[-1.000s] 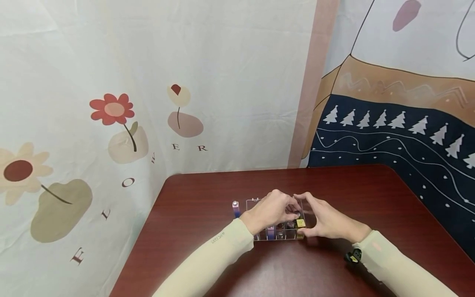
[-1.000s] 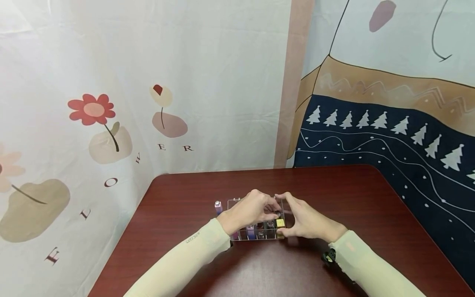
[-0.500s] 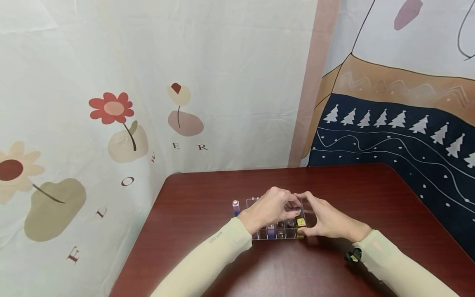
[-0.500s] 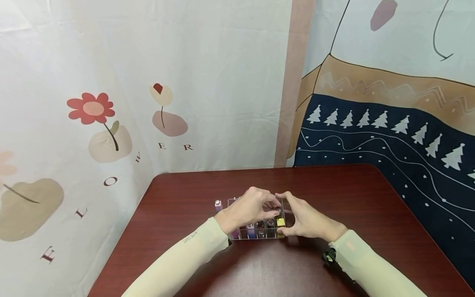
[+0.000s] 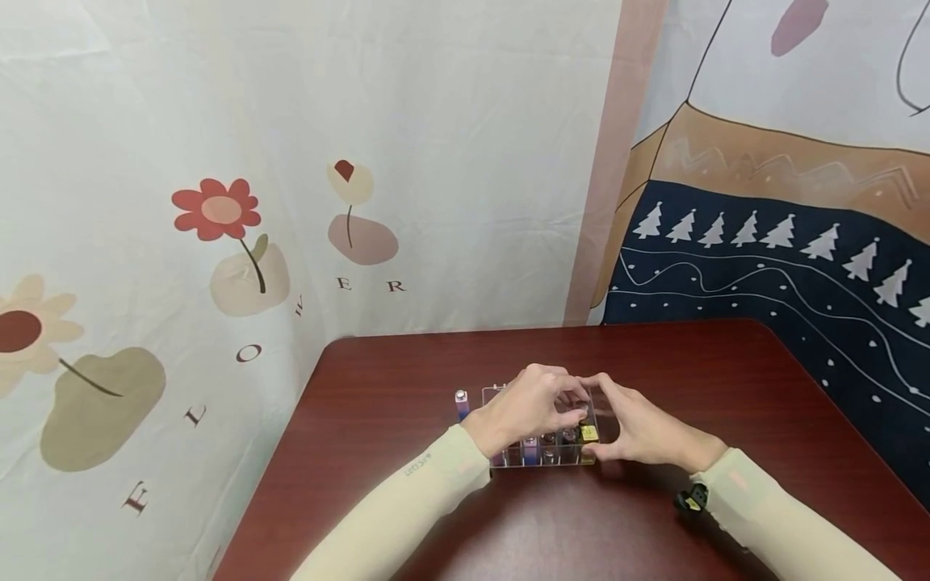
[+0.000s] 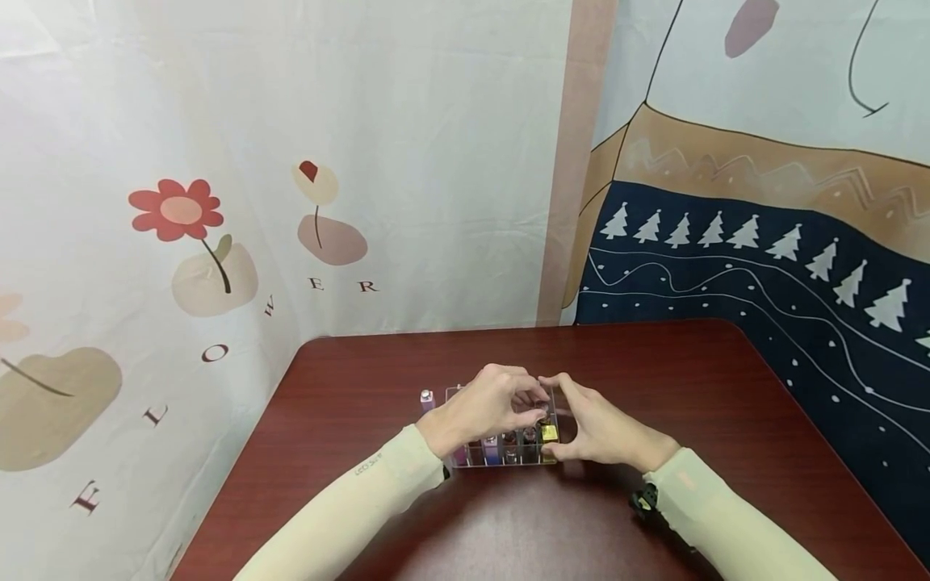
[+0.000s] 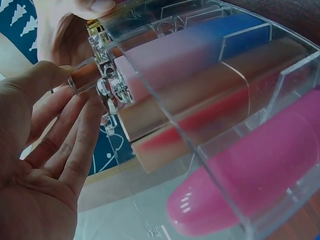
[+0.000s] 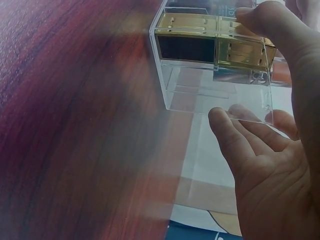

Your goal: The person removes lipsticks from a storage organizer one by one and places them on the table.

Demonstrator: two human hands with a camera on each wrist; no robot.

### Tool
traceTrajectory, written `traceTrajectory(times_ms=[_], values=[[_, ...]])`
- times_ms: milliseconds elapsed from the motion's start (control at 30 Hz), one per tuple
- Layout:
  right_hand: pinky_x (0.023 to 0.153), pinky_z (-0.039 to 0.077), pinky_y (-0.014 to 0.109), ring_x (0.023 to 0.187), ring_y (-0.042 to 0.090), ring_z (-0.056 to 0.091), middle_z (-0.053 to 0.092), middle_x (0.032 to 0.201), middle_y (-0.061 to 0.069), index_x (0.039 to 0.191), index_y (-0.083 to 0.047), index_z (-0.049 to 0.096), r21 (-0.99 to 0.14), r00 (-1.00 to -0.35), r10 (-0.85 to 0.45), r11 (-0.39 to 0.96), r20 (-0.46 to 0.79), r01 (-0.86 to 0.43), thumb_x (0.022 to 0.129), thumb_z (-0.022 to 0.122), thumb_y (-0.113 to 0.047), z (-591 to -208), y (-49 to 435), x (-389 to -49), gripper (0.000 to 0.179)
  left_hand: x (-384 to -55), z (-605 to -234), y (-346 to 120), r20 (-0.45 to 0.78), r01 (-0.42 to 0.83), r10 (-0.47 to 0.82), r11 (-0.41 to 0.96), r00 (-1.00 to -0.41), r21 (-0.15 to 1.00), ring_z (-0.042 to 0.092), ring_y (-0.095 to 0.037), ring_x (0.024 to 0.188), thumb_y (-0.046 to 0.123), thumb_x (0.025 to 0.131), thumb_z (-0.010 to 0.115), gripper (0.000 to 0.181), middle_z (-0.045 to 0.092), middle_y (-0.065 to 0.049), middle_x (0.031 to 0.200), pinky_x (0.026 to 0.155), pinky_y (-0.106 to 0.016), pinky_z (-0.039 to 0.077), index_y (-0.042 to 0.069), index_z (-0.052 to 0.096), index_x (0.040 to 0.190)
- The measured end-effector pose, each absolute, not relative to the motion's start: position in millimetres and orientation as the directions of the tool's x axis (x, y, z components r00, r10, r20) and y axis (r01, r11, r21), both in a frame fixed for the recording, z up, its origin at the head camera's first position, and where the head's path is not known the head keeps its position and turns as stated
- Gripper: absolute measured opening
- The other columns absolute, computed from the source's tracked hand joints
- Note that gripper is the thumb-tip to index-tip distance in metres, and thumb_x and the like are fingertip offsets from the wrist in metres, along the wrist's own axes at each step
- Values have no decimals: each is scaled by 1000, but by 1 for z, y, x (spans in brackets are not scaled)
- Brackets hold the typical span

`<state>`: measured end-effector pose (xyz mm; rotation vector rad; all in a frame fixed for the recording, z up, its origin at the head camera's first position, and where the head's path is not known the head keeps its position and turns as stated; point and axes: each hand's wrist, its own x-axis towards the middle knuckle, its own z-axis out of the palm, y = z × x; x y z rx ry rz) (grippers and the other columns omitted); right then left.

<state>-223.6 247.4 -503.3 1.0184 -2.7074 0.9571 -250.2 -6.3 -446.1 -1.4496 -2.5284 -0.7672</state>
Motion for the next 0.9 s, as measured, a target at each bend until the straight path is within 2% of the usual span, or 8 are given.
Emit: traceTrajectory(times_ms=[200, 333, 533, 767, 900], values=[[111, 67, 56, 133, 20, 78, 74, 153, 7, 155, -14, 51, -510, -765, -565, 580, 309, -635, 87, 105, -35, -503, 247, -224, 89, -250, -446, -9, 376, 845, 767, 396, -520, 360, 86, -11, 94, 12, 103, 90, 16, 86, -3, 109, 86, -7, 61, 7, 88, 118], [112, 67, 54, 134, 19, 77, 74, 153, 4, 154, -16, 51, -523, -770, -562, 577, 303, -627, 85, 106, -30, -502, 246, -222, 90, -249, -446, -10, 397, 848, 760, 384, -515, 365, 86, -11, 95, 11, 103, 89, 15, 85, -4, 109, 87, -7, 61, 7, 88, 117], [114, 67, 53, 137, 19, 76, 73, 155, 3, 155, -18, 50, -543, -784, -560, 585, 267, -603, 83, 106, -27, -501, 245, -221, 91, -246, -445, -14, 445, 860, 747, 350, -495, 370, 86, -14, 94, 9, 102, 88, 15, 82, -6, 109, 87, -13, 65, 6, 88, 116], [112, 68, 47, 137, 25, 79, 70, 159, 10, 157, -16, 48, -604, -780, -569, 534, 261, -591, 84, 106, -20, -503, 246, -221, 93, -245, -443, -20, 491, 871, 724, 347, -485, 349, 85, -13, 94, 9, 102, 87, 17, 81, -6, 112, 86, -14, 66, 6, 87, 119], [111, 68, 47, 137, 31, 81, 68, 161, 14, 159, -15, 46, -632, -786, -568, 521, 245, -573, 86, 105, -20, -504, 246, -222, 94, -244, -442, -25, 504, 870, 713, 353, -488, 344, 84, -13, 94, 10, 102, 87, 18, 80, -6, 113, 86, -21, 69, 6, 86, 119]])
